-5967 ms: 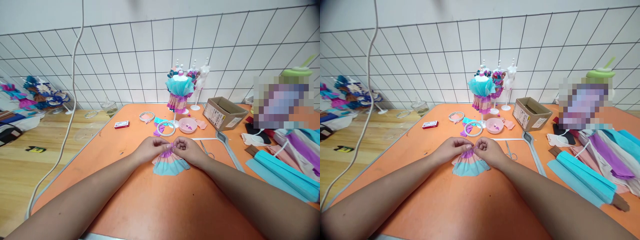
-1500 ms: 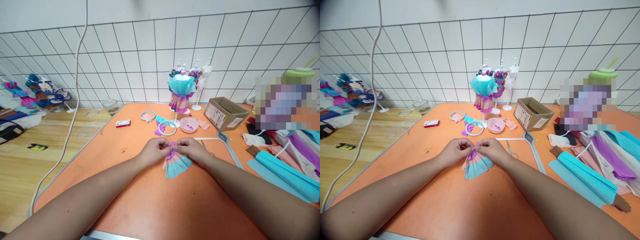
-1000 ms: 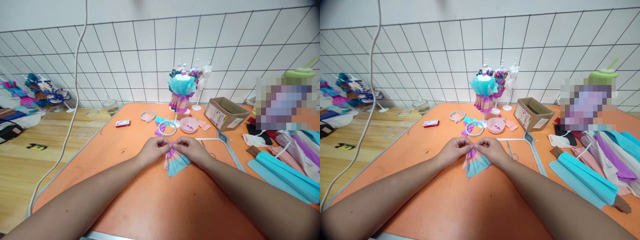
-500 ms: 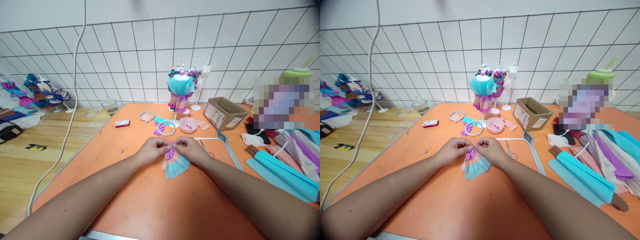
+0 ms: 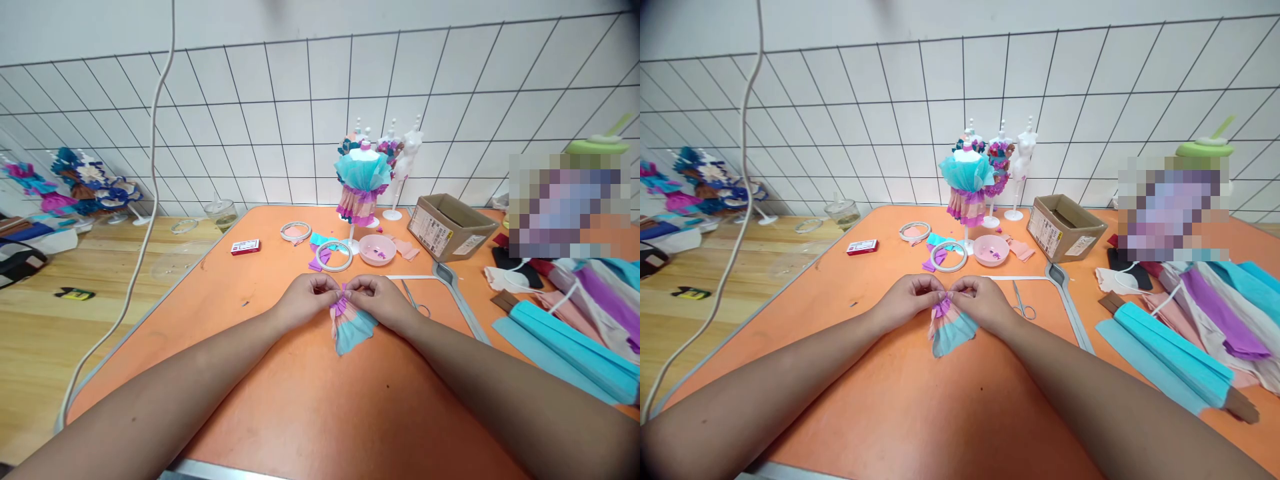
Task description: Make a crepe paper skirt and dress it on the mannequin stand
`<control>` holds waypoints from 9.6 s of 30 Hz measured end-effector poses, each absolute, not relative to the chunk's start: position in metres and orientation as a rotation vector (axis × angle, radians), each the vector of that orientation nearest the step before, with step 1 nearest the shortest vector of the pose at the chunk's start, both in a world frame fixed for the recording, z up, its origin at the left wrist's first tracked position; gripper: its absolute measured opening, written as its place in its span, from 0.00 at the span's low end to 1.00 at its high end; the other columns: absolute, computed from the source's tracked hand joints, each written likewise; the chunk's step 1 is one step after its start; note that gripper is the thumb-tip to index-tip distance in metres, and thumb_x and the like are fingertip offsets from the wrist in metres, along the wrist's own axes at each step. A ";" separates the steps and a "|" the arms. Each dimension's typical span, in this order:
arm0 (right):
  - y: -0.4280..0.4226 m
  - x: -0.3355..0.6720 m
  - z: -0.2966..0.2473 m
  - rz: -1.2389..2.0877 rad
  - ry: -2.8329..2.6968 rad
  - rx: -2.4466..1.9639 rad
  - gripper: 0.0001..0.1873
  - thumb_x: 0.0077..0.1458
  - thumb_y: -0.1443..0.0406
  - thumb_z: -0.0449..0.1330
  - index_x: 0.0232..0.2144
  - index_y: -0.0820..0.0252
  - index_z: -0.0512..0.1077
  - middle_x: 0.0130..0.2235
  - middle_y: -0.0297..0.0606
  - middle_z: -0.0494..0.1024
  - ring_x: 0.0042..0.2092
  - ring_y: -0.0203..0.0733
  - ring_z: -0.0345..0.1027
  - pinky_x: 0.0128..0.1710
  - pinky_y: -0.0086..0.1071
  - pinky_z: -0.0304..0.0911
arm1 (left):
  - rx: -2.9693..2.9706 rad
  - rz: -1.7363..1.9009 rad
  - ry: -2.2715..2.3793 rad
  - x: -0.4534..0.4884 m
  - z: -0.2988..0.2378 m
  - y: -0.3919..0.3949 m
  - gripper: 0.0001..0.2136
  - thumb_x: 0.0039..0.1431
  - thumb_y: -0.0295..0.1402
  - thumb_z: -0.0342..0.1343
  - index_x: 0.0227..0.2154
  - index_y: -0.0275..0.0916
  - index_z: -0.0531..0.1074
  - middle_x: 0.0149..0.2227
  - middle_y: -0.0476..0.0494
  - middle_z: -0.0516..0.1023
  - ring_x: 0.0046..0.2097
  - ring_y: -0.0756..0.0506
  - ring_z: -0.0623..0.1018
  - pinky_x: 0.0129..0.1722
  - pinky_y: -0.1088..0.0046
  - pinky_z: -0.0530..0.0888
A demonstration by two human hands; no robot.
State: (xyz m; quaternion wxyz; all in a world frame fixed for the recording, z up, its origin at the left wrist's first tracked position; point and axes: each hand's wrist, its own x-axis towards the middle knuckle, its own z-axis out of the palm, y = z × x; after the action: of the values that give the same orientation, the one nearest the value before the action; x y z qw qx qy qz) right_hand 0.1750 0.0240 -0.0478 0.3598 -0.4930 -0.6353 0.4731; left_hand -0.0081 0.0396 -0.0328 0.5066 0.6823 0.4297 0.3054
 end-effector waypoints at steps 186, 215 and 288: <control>-0.029 0.193 -0.035 0.363 -1.864 -1.349 0.03 0.54 0.69 0.58 0.29 0.56 0.69 0.29 0.33 0.73 0.34 0.40 0.64 0.34 0.32 0.57 | 3.017 1.039 0.981 0.010 -0.014 0.016 0.08 0.55 0.35 0.56 0.38 0.45 0.73 0.38 0.47 0.78 0.43 0.44 0.71 0.47 0.61 0.59; -0.017 0.215 -0.041 0.546 -1.978 -1.512 0.11 0.49 0.70 0.55 0.37 0.55 0.68 0.35 0.34 0.74 0.34 0.38 0.67 0.31 0.29 0.59 | 2.754 0.564 0.897 0.000 -0.020 0.041 0.06 0.58 0.37 0.55 0.32 0.43 0.74 0.40 0.46 0.77 0.46 0.44 0.72 0.47 0.61 0.58; -0.020 0.205 -0.030 0.386 -2.170 -1.765 0.09 0.57 0.62 0.53 0.33 0.51 0.74 0.28 0.31 0.74 0.30 0.37 0.65 0.27 0.29 0.48 | 3.031 0.349 0.802 0.000 -0.024 0.038 0.09 0.59 0.35 0.50 0.29 0.41 0.74 0.28 0.48 0.75 0.37 0.46 0.70 0.47 0.64 0.61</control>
State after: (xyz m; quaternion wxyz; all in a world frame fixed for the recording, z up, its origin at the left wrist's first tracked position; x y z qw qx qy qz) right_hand 0.2054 -0.0199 -0.0304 0.1580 -0.6172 -0.7589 0.1349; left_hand -0.0004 0.0375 -0.0236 -0.0067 0.9608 0.2542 0.1106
